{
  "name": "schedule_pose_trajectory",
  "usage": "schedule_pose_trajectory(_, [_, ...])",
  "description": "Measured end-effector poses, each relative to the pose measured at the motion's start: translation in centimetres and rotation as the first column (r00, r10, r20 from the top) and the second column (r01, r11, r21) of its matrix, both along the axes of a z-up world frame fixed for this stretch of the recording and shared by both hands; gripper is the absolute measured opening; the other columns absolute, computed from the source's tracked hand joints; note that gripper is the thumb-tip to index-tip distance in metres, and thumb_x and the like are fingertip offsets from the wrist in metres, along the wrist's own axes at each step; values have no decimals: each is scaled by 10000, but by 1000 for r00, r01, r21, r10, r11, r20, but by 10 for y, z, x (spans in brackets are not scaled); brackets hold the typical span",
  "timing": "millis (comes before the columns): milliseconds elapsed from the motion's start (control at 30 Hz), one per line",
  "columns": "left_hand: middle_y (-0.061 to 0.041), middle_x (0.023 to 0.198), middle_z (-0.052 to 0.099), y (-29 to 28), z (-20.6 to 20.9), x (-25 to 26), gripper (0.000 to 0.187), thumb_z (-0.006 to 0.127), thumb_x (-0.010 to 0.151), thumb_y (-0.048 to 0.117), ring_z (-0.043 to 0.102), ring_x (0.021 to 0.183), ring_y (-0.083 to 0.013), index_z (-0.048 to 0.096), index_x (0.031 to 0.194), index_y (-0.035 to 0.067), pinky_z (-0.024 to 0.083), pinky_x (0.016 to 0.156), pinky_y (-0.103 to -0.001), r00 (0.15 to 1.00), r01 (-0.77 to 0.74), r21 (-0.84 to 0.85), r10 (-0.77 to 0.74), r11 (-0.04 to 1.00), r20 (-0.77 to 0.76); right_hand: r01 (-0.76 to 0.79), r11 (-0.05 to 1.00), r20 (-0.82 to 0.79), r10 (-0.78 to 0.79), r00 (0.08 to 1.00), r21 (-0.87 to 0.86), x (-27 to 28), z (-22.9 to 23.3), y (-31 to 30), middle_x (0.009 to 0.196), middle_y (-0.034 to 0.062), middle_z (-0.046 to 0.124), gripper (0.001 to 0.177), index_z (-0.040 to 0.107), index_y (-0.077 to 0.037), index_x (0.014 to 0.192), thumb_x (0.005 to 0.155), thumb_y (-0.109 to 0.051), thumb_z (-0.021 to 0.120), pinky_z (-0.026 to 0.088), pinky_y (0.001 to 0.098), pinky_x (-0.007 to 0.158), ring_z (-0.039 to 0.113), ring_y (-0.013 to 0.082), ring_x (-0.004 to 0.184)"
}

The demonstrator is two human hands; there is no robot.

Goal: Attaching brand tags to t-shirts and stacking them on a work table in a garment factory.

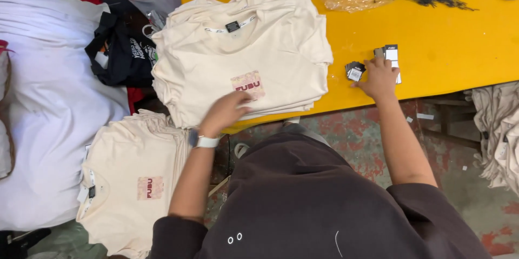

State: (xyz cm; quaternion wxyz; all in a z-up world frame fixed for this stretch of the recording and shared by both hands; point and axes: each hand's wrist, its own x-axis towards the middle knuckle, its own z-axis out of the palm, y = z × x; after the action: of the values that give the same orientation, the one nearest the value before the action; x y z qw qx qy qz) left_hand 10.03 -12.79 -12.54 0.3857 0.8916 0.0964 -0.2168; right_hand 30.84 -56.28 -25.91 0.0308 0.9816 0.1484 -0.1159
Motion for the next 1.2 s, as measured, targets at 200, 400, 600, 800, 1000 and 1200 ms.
schedule_pose_trajectory(200, [-189,1172,706,-110,-9,79,287,651,967,245,659,1147,-443,646,1207,87,499,956,-581,900,420,-78,-404,904,165,-21,998,137,28,990,-56,6,-19,-12,1279,-41,679,516,764,-288,1264,787,-460,860,366,468,951,534,226,1182])
schedule_pose_trajectory(400, [-130,1133,710,-177,-39,137,305,640,985,313,685,1122,-352,660,1190,89,528,927,-501,840,540,-162,-516,826,168,-17,999,20,17,1000,-32,10,-2,-9,1290,0,637,550,719,-227,1319,831,-451,836,371,430,971,506,222,1216])
schedule_pose_trajectory(600, [-118,1059,733,-218,-85,181,299,669,966,318,724,1048,-321,687,1161,93,565,865,-468,900,436,-274,-410,857,148,-27,998,37,25,999,48,15,0,-13,1285,35,643,716,674,-193,1374,748,-460,897,361,425,946,513,237,1208])
schedule_pose_trajectory(800, [-116,1012,739,-236,-138,205,260,679,951,304,731,1010,-345,703,1120,108,572,836,-464,927,374,-289,-352,881,128,-65,996,63,69,996,-62,21,-8,-18,1240,-30,649,614,730,-239,1304,768,-492,892,355,403,926,492,184,1154])
schedule_pose_trajectory(1000, [-96,926,740,-255,-141,220,242,681,932,302,751,930,-326,712,1056,96,584,771,-422,962,269,-220,-250,938,112,-110,993,152,101,983,48,17,18,-28,1215,-14,687,617,762,-208,1274,746,-489,914,332,387,890,498,189,1097])
schedule_pose_trajectory(1200, [-84,839,675,-275,-198,240,254,796,844,242,733,842,-311,720,988,46,576,726,-395,992,-18,-396,67,918,109,-191,777,131,141,981,600,51,44,-49,1183,115,685,689,762,-93,1237,654,-405,955,442,392,891,530,287,1098])
